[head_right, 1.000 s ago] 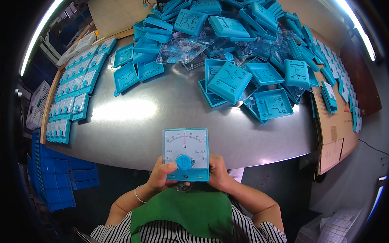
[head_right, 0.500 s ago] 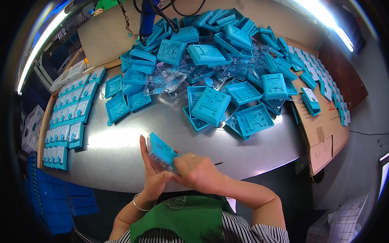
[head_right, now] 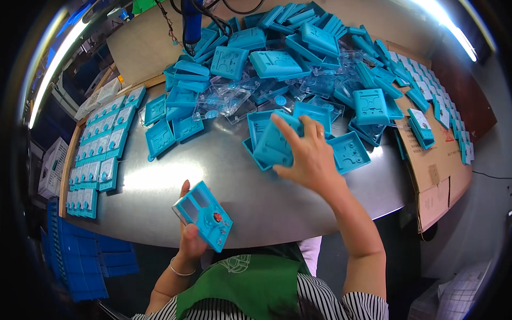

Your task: Assembling analog galvanometer components by fitting clear plastic covers and adjustment knobs onto meter cases.

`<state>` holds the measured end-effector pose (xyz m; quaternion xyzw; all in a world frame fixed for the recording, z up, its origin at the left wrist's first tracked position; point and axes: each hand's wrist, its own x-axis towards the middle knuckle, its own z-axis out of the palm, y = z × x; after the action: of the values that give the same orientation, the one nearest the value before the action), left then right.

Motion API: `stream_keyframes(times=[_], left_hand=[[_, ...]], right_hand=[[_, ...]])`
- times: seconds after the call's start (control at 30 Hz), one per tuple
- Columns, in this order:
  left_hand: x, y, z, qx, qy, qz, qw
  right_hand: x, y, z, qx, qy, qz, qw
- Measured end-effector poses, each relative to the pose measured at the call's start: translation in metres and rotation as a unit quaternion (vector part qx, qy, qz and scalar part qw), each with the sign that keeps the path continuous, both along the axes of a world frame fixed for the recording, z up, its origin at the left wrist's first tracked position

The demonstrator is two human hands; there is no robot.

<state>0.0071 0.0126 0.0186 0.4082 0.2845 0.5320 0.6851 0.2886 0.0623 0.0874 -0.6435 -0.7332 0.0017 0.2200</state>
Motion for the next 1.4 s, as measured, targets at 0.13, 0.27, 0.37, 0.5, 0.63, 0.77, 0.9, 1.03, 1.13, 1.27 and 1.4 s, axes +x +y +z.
stream_keyframes(times=[0.13, 0.27, 0.37, 0.5, 0.63, 0.77, 0.9, 1.03, 1.13, 1.27, 1.4], left_hand=[[-0.02, 0.001, -0.007, 0.015, -0.028, 0.004, 1.0], [-0.02, 0.01, -0.003, 0.024, -0.036, 0.018, 0.999], [-0.029, 0.01, 0.001, 0.006, -0.033, 0.039, 0.999], [-0.047, 0.014, -0.001, -0.001, -0.048, 0.019, 0.999], [-0.055, 0.012, -0.005, -0.001, -0.043, -0.002, 0.999], [-0.062, 0.008, -0.01, 0.019, -0.051, 0.022, 0.998], [-0.058, -0.005, -0.011, 0.092, 0.008, 0.036, 0.995], [-0.039, -0.002, -0.029, 0.248, 0.124, 0.019, 0.96], [-0.023, -0.008, -0.034, 0.192, 0.088, 0.006, 0.977], [-0.007, -0.014, -0.027, 0.135, 0.005, -0.028, 0.99], [-0.004, -0.018, -0.033, 0.147, -0.003, -0.035, 0.989]], right_hand=[[-0.025, -0.052, -0.017, 0.001, 0.015, 0.094, 0.995], [-0.042, -0.075, -0.031, -0.079, -0.078, 0.134, 0.985], [-0.049, -0.063, -0.013, -0.205, -0.054, 0.176, 0.961], [-0.046, -0.037, -0.016, -0.119, -0.041, 0.309, 0.943], [-0.063, -0.007, -0.017, -0.186, -0.136, 0.368, 0.901], [-0.074, 0.002, -0.009, -0.277, -0.138, 0.378, 0.873], [-0.08, -0.019, -0.016, -0.175, 0.053, 0.368, 0.912], [-0.095, -0.043, -0.022, -0.231, 0.195, 0.318, 0.899], [-0.099, -0.055, -0.037, -0.184, 0.26, 0.295, 0.901], [-0.097, -0.066, -0.037, -0.183, 0.352, 0.261, 0.88], [-0.093, -0.075, -0.043, -0.102, 0.336, 0.283, 0.893]])
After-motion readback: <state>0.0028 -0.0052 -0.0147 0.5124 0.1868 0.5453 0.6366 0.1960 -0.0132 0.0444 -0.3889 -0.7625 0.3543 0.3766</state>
